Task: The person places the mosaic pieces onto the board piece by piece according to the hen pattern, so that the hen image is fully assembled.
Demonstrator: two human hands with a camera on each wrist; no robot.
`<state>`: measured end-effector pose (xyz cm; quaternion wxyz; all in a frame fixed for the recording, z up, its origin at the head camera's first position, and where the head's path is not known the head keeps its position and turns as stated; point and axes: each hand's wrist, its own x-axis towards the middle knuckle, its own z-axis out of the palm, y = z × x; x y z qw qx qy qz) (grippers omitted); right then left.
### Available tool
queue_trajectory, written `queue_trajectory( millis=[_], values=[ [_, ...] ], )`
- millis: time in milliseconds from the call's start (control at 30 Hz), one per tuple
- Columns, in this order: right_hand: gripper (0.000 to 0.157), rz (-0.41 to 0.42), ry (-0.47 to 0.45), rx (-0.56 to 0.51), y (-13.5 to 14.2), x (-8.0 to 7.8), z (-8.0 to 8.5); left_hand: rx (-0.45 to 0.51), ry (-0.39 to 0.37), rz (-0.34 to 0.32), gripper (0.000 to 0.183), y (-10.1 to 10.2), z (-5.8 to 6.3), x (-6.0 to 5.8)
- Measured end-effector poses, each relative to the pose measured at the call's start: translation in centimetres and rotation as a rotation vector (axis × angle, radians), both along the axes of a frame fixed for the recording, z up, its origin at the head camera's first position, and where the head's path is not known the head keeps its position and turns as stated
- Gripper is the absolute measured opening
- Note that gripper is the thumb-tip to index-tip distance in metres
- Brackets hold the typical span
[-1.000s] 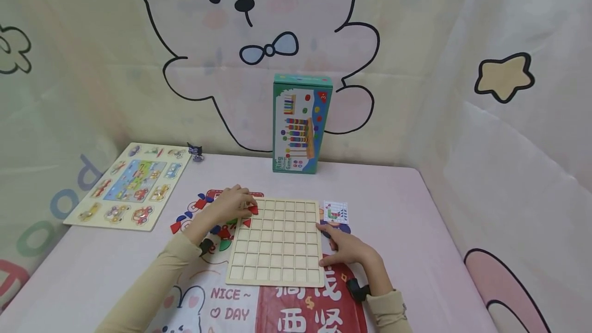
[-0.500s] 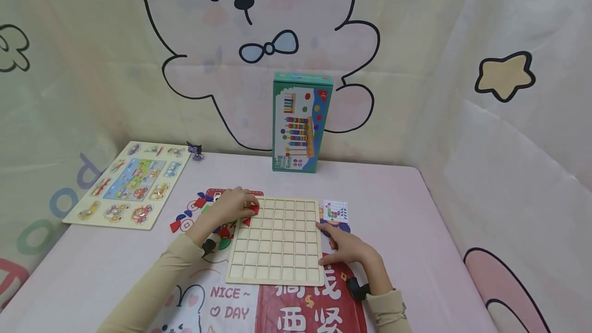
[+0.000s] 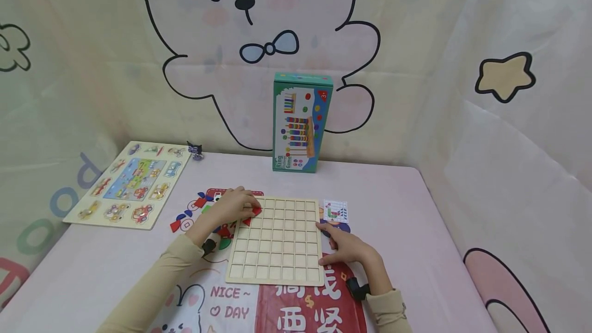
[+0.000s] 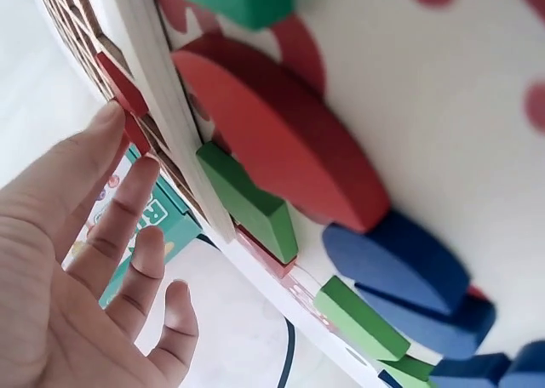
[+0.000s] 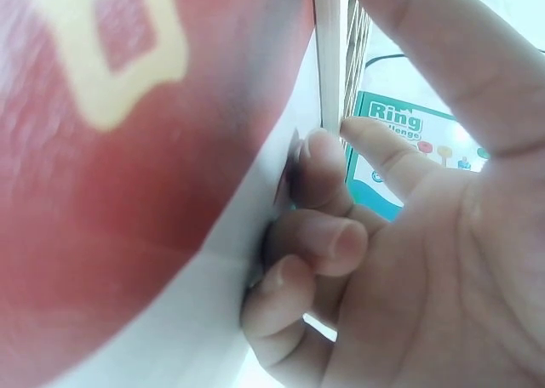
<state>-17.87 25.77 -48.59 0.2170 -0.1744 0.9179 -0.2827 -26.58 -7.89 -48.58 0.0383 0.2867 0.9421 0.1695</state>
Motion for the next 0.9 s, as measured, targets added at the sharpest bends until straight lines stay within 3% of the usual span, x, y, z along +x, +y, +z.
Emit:
queue_trajectory(
  millis=[367, 900],
  values=[
    [0.092, 0.001, 0.004, -0.003, 0.03, -0.01, -0.04, 0.021, 0.004, -0.052, 0.022, 0.21, 0.29, -0.18],
    [0.091, 0.007, 0.010, 0.000, 0.01, -0.09, 0.00, -0.015, 0.041, -0.002, 0.015, 0.27, 0.15, -0.60]
  ],
)
